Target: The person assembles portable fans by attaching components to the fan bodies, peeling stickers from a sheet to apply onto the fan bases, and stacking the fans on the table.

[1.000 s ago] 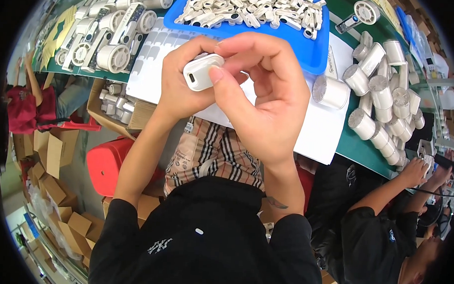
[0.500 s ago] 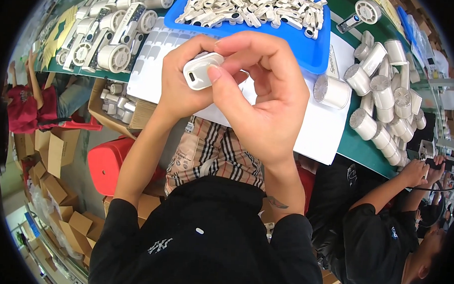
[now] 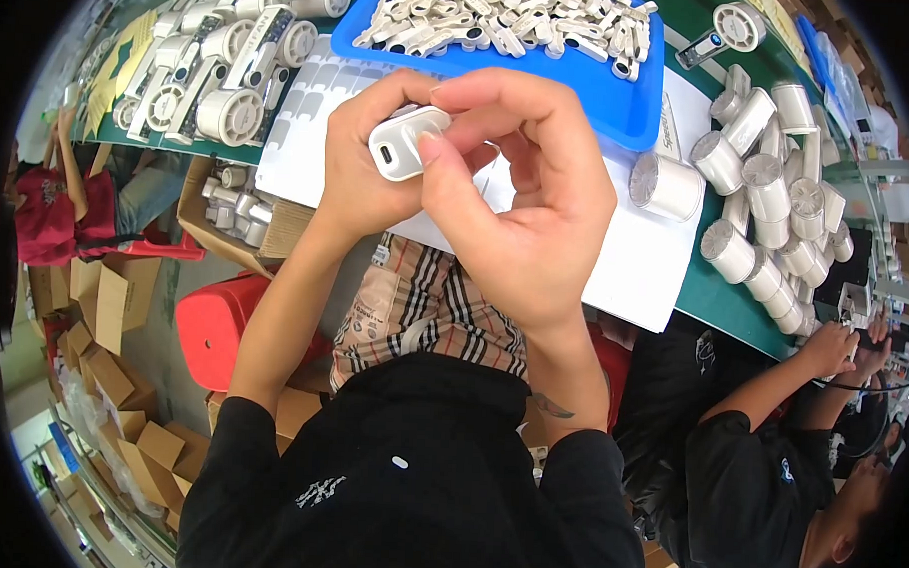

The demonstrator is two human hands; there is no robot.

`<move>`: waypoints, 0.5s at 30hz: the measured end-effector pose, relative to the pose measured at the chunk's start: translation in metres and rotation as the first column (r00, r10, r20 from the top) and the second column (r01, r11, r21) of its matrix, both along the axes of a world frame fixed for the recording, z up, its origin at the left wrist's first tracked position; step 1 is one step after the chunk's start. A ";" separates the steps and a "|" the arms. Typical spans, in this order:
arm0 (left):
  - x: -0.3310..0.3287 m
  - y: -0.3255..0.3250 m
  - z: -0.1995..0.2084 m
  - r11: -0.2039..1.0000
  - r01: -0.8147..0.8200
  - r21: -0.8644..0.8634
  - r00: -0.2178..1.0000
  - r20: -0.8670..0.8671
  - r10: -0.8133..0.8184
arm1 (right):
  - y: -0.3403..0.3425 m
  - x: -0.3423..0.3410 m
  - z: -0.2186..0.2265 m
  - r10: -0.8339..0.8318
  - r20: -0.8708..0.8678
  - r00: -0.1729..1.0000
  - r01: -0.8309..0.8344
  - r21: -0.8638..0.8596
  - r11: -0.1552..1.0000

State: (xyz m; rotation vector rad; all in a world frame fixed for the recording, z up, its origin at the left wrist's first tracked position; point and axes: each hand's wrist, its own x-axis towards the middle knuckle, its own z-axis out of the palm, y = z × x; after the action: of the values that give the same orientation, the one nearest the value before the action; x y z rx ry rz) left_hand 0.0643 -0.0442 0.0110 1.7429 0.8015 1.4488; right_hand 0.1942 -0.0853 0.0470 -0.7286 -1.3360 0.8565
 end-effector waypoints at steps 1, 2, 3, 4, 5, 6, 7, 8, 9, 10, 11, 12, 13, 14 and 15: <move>0.000 0.000 0.001 1.000 -0.001 -0.002 1.000 -0.003 0.001 | 0.000 -0.001 0.000 -0.010 0.002 1.000 0.010 0.009 1.000; 0.000 0.000 0.001 1.000 0.000 -0.002 1.000 -0.002 0.000 | 0.000 -0.001 0.000 -0.011 0.003 1.000 0.011 0.009 1.000; 0.000 0.000 0.002 1.000 -0.001 -0.003 1.000 -0.012 0.001 | -0.001 -0.002 0.001 -0.034 0.011 0.999 0.034 0.002 0.999; 0.000 0.000 0.002 1.000 -0.003 -0.003 1.000 -0.022 0.003 | -0.001 -0.002 0.001 -0.056 0.018 0.998 0.056 -0.004 0.998; 0.000 -0.001 0.003 1.000 -0.002 -0.002 1.000 -0.021 0.002 | -0.001 -0.002 0.002 -0.057 0.019 0.998 0.057 -0.003 0.998; 0.001 -0.001 0.003 1.000 0.009 -0.016 0.999 -0.031 -0.010 | 0.000 -0.001 0.002 -0.189 0.190 0.963 0.175 0.089 0.981; -0.001 -0.002 0.003 0.999 0.011 -0.030 0.999 -0.044 -0.013 | 0.000 -0.002 0.003 -0.318 0.338 0.886 0.263 0.198 0.944; -0.003 -0.003 0.002 1.000 0.004 -0.029 0.999 -0.046 -0.005 | -0.002 -0.002 0.008 -0.311 0.337 0.889 0.256 0.198 0.946; -0.005 -0.004 0.001 0.999 0.025 -0.028 0.996 -0.079 -0.028 | -0.005 -0.001 0.017 -0.335 0.466 0.819 0.275 0.193 0.942; -0.005 -0.003 0.000 0.998 0.060 -0.028 0.992 -0.108 -0.062 | -0.007 0.003 0.023 -0.359 0.590 0.723 0.305 0.195 0.932; -0.006 -0.002 0.001 0.998 0.062 -0.025 0.992 -0.105 -0.064 | -0.006 0.009 0.023 -0.362 0.591 0.721 0.306 0.198 0.931; -0.010 0.000 0.002 0.992 0.120 -0.042 0.986 -0.109 -0.124 | -0.002 0.015 0.021 -0.251 0.579 0.775 0.251 0.082 0.964; -0.014 0.000 0.003 0.984 0.171 -0.058 0.977 -0.116 -0.176 | 0.002 0.019 0.017 -0.134 0.551 0.824 0.181 -0.032 0.983; -0.013 0.000 0.004 0.983 0.173 -0.055 0.978 -0.112 -0.178 | 0.006 0.022 0.012 -0.137 0.554 0.821 0.183 -0.029 0.983; -0.011 0.000 0.007 0.978 0.195 -0.073 0.976 -0.078 -0.201 | 0.010 0.025 0.005 0.090 0.316 0.944 -0.021 -0.216 0.976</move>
State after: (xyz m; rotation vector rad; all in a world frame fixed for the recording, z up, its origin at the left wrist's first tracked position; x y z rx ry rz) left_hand 0.0530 -0.0446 0.0180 1.7897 0.6887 1.2107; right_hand 0.2187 -0.0749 0.0517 -1.0356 -1.5794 0.9621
